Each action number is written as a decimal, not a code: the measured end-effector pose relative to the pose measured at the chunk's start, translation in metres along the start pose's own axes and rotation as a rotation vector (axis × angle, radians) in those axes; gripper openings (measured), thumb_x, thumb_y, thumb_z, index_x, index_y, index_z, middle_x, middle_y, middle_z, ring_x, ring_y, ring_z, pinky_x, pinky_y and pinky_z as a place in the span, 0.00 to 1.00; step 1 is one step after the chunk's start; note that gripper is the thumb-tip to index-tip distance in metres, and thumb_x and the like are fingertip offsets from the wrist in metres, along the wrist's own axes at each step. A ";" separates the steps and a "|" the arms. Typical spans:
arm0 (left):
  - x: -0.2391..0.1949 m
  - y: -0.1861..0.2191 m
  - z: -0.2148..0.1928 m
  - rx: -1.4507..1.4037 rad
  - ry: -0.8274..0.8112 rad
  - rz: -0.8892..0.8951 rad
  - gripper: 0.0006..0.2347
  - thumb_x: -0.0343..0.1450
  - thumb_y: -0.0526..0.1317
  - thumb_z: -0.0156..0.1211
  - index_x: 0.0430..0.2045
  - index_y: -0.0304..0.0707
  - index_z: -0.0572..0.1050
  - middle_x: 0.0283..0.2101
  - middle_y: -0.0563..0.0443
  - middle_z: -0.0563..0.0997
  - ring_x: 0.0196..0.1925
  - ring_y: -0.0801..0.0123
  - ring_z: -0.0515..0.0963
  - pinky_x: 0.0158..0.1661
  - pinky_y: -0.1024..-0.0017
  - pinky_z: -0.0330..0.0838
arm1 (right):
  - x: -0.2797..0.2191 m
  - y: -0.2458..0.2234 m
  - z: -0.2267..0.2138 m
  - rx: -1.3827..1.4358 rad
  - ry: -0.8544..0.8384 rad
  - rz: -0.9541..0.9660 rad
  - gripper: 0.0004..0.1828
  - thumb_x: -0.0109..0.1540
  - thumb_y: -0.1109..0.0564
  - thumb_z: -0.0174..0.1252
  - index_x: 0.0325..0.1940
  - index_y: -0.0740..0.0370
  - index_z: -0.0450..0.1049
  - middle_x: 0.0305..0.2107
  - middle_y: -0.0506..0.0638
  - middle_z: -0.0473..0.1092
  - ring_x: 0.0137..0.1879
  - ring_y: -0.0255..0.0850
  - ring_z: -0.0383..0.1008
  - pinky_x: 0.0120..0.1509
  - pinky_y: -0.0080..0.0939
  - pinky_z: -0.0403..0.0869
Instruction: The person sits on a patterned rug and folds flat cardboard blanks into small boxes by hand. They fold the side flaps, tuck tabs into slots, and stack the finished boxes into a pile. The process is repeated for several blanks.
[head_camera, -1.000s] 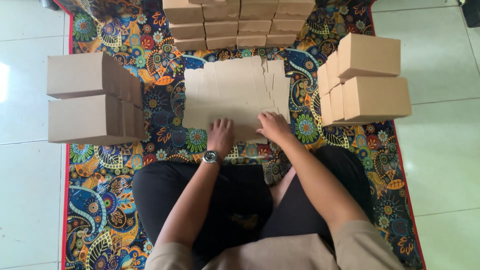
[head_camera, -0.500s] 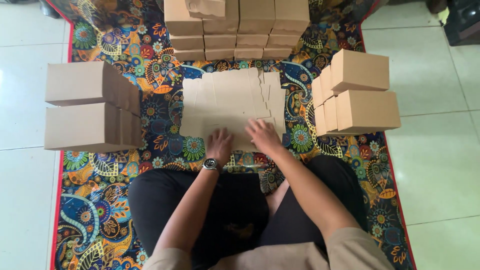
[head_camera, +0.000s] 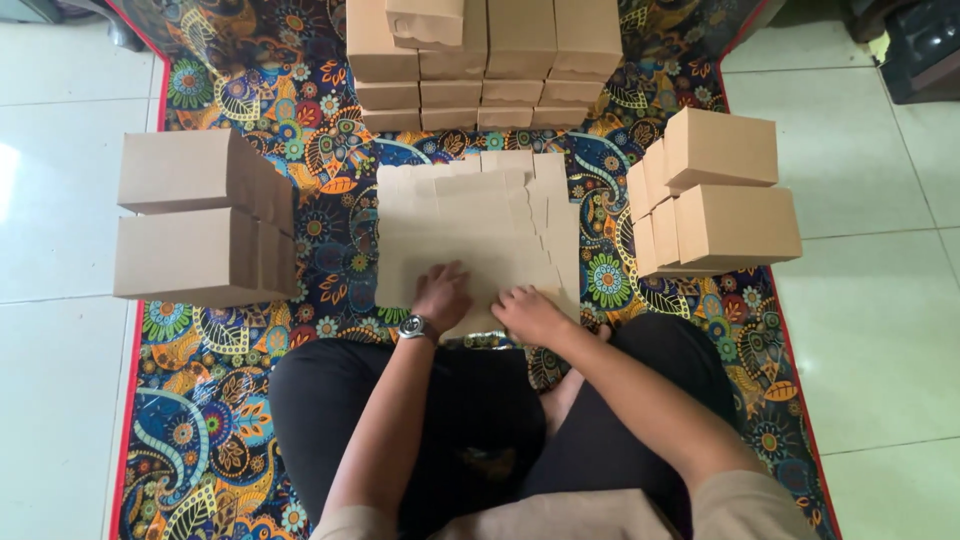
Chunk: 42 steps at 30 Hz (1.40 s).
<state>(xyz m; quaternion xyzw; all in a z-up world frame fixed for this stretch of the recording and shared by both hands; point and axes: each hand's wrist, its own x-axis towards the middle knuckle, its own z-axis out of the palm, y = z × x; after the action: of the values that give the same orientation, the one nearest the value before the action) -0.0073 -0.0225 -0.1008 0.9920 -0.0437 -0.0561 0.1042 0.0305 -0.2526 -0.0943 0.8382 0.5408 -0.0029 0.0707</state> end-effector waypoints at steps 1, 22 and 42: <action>0.002 -0.001 0.001 -0.031 -0.082 -0.003 0.20 0.69 0.53 0.53 0.57 0.63 0.71 0.65 0.60 0.66 0.65 0.56 0.66 0.58 0.54 0.67 | -0.001 -0.001 -0.006 0.059 -0.070 0.020 0.26 0.51 0.54 0.65 0.54 0.55 0.72 0.44 0.56 0.71 0.49 0.55 0.73 0.52 0.59 0.73; 0.013 -0.039 -0.029 -0.371 0.253 -0.174 0.15 0.75 0.52 0.51 0.51 0.58 0.79 0.43 0.54 0.86 0.46 0.57 0.84 0.47 0.58 0.75 | 0.006 0.017 -0.056 0.506 -0.292 0.188 0.20 0.67 0.51 0.44 0.55 0.61 0.75 0.42 0.61 0.75 0.55 0.58 0.72 0.60 0.60 0.73; -0.001 0.053 -0.009 -0.010 -0.077 0.032 0.27 0.76 0.53 0.50 0.73 0.53 0.57 0.79 0.49 0.50 0.78 0.42 0.49 0.70 0.40 0.47 | 0.120 0.102 -0.018 0.430 -0.334 0.539 0.16 0.72 0.39 0.41 0.58 0.37 0.70 0.54 0.43 0.75 0.66 0.45 0.70 0.74 0.64 0.58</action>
<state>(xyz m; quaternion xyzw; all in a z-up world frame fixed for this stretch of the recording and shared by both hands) -0.0115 -0.0723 -0.0806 0.9878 -0.0633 -0.0926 0.1082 0.1718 -0.1833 -0.0743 0.9339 0.2691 -0.2344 -0.0213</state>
